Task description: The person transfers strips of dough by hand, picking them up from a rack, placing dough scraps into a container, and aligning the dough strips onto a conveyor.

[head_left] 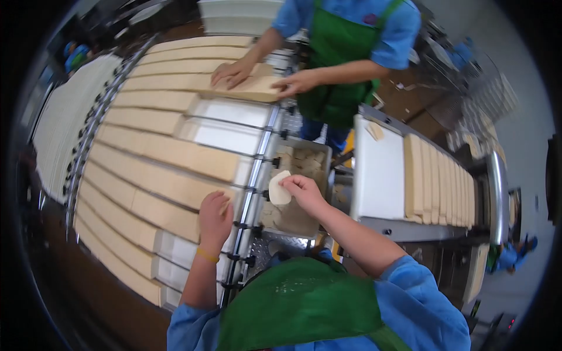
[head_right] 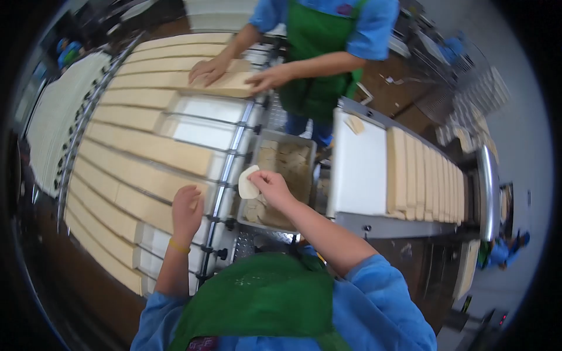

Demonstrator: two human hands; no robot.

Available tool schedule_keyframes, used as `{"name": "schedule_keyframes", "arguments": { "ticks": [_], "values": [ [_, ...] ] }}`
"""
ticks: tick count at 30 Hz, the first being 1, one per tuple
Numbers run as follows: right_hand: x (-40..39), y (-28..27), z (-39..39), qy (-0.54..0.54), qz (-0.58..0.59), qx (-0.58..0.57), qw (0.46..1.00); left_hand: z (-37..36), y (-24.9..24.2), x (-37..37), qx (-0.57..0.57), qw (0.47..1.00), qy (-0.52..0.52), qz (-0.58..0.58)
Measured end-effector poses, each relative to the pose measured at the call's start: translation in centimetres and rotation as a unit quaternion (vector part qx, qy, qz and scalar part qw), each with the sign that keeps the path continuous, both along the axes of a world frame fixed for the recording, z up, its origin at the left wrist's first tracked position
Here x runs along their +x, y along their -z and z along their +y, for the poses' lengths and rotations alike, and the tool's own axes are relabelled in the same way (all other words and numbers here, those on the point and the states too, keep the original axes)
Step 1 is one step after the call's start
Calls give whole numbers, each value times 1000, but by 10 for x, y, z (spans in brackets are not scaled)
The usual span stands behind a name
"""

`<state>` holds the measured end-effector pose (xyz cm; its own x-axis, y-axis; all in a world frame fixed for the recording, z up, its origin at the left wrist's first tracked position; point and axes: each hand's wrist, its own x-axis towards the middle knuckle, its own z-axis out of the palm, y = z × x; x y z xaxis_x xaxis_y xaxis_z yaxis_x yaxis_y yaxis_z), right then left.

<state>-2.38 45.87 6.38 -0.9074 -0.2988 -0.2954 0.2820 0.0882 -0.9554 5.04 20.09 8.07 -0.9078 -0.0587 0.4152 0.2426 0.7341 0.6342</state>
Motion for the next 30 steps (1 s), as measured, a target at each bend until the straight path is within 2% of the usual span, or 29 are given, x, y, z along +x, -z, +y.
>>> {"name": "schedule_keyframes", "arguments": {
  "ticks": [2, 3, 4, 6, 8, 9, 10, 12, 14, 17, 20, 24, 27, 30],
  "values": [
    [28, 29, 44, 30, 3, 30, 999, 11, 1, 10, 13, 999, 28, -18],
    [45, 46, 64, 19, -35, 90, 995, 17, 2, 14, 14, 999, 36, -25],
    [66, 55, 79, 8, 12, 167, 986, 23, 2, 17, 13, 999, 40, -31],
    [109, 55, 108, 19, 34, 186, 982, 38, -2, 16, 18, 997, 67, -28],
    [139, 60, 134, 64, -44, 73, 994, 54, -3, 10, 19, 996, 86, -28],
    [149, 45, 146, 97, -70, 59, 991, 62, -2, 5, 17, 995, 95, -31],
    [160, 53, 164, 132, -41, 29, 990, 75, -4, -1, 16, 994, 105, -31],
    [177, 64, 201, 255, -47, -42, 965, 106, -9, -16, 14, 989, 143, -33],
    [184, 59, 243, 374, -34, -63, 925, 143, -13, -31, 5, 983, 177, -43],
    [191, 82, 315, 525, -35, -15, 850, 204, -7, -51, -3, 972, 228, -50],
    [189, 87, 377, 580, -30, 72, 811, 272, -4, -66, -13, 958, 277, -74],
    [170, 69, 417, 529, -83, 8, 844, 367, -13, -82, 19, 934, 318, -163],
    [160, 88, 437, 462, -88, -33, 882, 422, 8, -96, -15, 925, 354, -140],
    [149, 89, 431, 431, -101, 23, 896, 468, 21, -117, -21, 917, 367, -156]
  ]
}}
